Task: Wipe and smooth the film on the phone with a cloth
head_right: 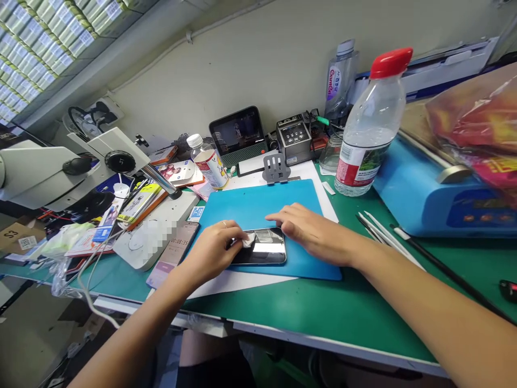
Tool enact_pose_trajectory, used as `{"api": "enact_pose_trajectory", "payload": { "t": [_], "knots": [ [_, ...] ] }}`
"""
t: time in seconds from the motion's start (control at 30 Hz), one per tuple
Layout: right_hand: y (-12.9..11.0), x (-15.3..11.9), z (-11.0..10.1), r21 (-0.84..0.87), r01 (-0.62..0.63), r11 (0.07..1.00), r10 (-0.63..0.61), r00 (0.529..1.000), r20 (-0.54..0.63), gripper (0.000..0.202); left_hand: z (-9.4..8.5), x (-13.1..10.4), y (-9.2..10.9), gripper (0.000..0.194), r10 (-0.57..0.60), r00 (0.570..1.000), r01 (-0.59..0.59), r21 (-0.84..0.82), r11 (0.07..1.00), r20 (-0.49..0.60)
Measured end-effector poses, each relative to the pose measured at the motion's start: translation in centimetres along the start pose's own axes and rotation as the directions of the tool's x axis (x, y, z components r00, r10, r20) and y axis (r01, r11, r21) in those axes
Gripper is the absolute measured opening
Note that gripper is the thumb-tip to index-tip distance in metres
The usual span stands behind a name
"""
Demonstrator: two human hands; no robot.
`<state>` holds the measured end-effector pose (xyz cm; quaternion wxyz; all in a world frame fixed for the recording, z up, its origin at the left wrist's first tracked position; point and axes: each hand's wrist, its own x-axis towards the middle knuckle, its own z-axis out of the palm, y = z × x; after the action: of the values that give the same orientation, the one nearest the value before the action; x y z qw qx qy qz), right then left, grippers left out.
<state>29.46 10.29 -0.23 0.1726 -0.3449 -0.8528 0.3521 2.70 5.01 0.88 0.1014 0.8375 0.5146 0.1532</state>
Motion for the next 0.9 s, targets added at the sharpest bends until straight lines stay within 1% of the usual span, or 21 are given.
{"api": "enact_pose_trajectory", "payload": {
  "t": [0.1,0.2,0.27,0.4,0.5,0.57,0.7,0.77,0.83,0.9],
  "knots": [
    [0.0,-0.1,0.0,0.010,0.002,1.000,-0.002,1.000,-0.007,0.097,0.8,1.2,1.0,0.021,0.012,1.000,-0.012,-0.017,1.000,0.014],
    [0.1,-0.2,0.0,0.014,0.001,1.000,-0.001,1.000,-0.009,0.095,0.8,1.5,1.0,0.022,0.002,1.000,-0.001,-0.015,1.000,0.021],
    [0.1,-0.2,0.0,0.014,-0.002,1.000,0.002,1.000,-0.009,0.095,0.2,0.9,0.3,0.021,-0.022,1.000,0.022,0.004,1.000,0.019],
    [0.2,-0.2,-0.1,0.008,-0.016,1.000,0.016,1.000,0.001,0.095,-1.2,-1.3,-1.7,0.021,-0.075,0.997,0.074,0.050,0.996,0.009],
    [0.0,-0.1,-0.1,0.005,-0.024,1.000,0.024,1.000,0.010,0.096,-1.6,-2.1,-2.1,0.021,-0.095,0.995,0.094,0.079,0.992,0.012],
    [-0.1,-0.1,-0.2,0.002,-0.023,1.000,0.023,1.000,0.007,0.096,-1.3,-1.6,-1.7,0.021,-0.098,0.995,0.096,0.093,0.991,0.017],
    [-0.6,-0.1,-0.2,0.002,-0.018,1.000,0.018,1.000,0.002,0.097,0.0,1.3,0.4,0.020,-0.096,0.995,0.092,0.114,0.989,0.028],
    [-0.8,-0.2,-0.2,0.013,-0.028,1.000,0.028,1.000,-0.009,0.095,0.3,2.4,0.9,0.021,-0.096,0.995,0.091,0.126,0.988,0.034],
    [-1.0,-0.3,-0.2,0.028,-0.039,0.999,0.040,0.999,-0.024,0.092,0.1,2.5,0.7,0.021,-0.107,0.994,0.101,0.141,0.985,0.037],
    [-1.1,-0.3,-0.2,0.037,-0.046,0.998,0.048,0.998,-0.037,0.090,-0.4,1.6,-0.2,0.021,-0.132,0.991,0.125,0.160,0.979,0.031]
  ]
}}
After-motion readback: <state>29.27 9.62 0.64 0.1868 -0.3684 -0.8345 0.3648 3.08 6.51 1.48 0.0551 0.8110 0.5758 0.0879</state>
